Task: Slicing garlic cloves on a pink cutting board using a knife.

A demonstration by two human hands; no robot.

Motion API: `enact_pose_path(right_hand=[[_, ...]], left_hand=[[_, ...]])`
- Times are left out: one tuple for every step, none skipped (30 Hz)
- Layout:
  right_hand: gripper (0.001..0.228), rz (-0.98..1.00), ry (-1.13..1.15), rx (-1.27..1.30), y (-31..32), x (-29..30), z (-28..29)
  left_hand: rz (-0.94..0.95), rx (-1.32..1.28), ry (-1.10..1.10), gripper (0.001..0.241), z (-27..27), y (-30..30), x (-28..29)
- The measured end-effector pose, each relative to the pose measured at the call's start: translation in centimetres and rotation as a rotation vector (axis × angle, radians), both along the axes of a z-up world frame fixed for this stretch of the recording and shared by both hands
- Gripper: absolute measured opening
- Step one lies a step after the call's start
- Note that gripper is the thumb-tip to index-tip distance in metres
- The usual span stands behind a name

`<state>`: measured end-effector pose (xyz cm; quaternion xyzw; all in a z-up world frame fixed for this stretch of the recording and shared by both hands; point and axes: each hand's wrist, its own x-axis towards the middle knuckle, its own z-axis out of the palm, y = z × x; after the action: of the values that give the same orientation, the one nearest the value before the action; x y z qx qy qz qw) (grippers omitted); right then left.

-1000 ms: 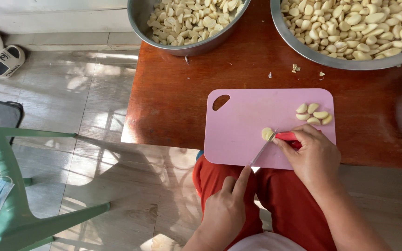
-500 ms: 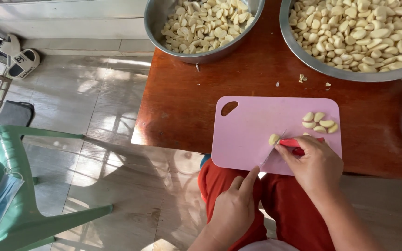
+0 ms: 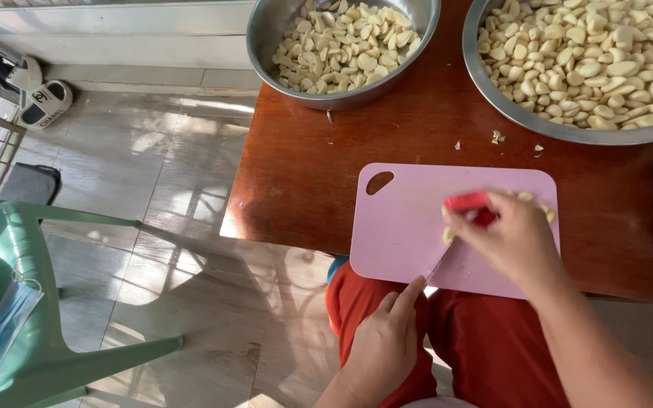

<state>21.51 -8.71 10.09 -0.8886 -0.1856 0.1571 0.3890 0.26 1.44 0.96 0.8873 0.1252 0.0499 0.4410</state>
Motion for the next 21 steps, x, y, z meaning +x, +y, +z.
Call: enact_pose_path(right_hand=[[0.023,0.009,0.017,0.056,1.3,1.3,1.2],[0.018,0.019,0.032,0.112,2.6,2.7,2.4],[0.018,0.021,0.027,0.116,4.3,3.8,4.5],[0.023,0.083,-0.147,0.203,5.7,4.7,6.5],[0.03,0.143,-0.323,0.289,7.1,5.6,8.4],[0.03,0.141,-0.321,0.288,7.4,6.4,8.9],[0.026,0.215,-0.465,0.418,7.7,7.1,9.5],[0.024,0.295,-0.613,0.544,8.1,8.0,10.1],[0.024,0.294,-0.617,0.541,7.1,7.3,10.7],[0.024,0.348,-0.647,0.486,6.0,6.5,11.1],[0.024,0.402,-0.677,0.431,4.9,5.8,11.6],[0.024,0.404,-0.676,0.424,3.6,5.1,10.7],[0.016,0.354,-0.548,0.237,2.3,4.4,9.9],[0.02,0.3,-0.423,0.055,1.1,3.8,9.2],[0.02,0.3,-0.426,0.05,-0.1,3.6,7.9],[0.02,0.23,-0.278,-0.226,-1.3,3.3,6.5],[0.024,0.148,-0.129,-0.498,-2.5,3.1,5.2],[0.024,0.149,-0.131,-0.501,-3.3,2.9,3.7],[0.027,0.118,-0.12,-0.663,-4.1,2.7,2.3],[0.032,0.083,-0.106,-0.821,-4.9,2.5,0.7],[0.032,0.086,-0.105,-0.821,-5.3,2.2,0.0]], left_hand=[[-0.003,-0.02,0.008,0.06,0.3,0.1,0.0],[-0.005,-0.039,0.014,0.058,0.7,0.1,0.1],[-0.004,-0.035,0.009,0.058,0.3,0.2,0.3],[-0.002,-0.019,-0.008,0.059,-0.1,0.1,0.2],[0.001,-0.004,-0.026,0.06,-0.6,0.1,0.1],[-0.002,-0.005,-0.025,0.06,-0.7,0.0,0.0],[0.003,-0.006,-0.023,0.06,-0.7,0.0,-0.1],[0.009,-0.008,-0.028,0.06,-0.9,0.0,-0.1],[0.006,-0.01,-0.032,0.06,-0.6,0.3,0.1],[0.006,-0.066,-0.012,0.059,-0.3,0.2,0.0],[0.005,-0.122,0.008,0.059,0.0,0.2,0.0],[0.005,-0.129,0.007,0.059,0.1,0.2,-0.2],[0.001,-0.16,-0.018,0.058,0.1,0.2,-0.3],[-0.005,-0.187,-0.045,0.057,0.3,0.4,-0.2],[-0.007,-0.191,-0.048,0.057,0.2,0.5,-0.2],[-0.017,-0.165,-0.056,0.056,0.2,0.5,-0.2],[-0.026,-0.139,-0.064,0.055,0.1,0.5,-0.2],[-0.024,-0.141,-0.066,0.055,0.2,0.4,-0.1],[-0.035,-0.174,-0.086,0.055,0.3,0.4,0.0],[-0.046,-0.205,-0.103,0.056,0.4,0.4,0.0],[-0.044,-0.206,-0.101,0.056,0.4,0.2,0.0]])
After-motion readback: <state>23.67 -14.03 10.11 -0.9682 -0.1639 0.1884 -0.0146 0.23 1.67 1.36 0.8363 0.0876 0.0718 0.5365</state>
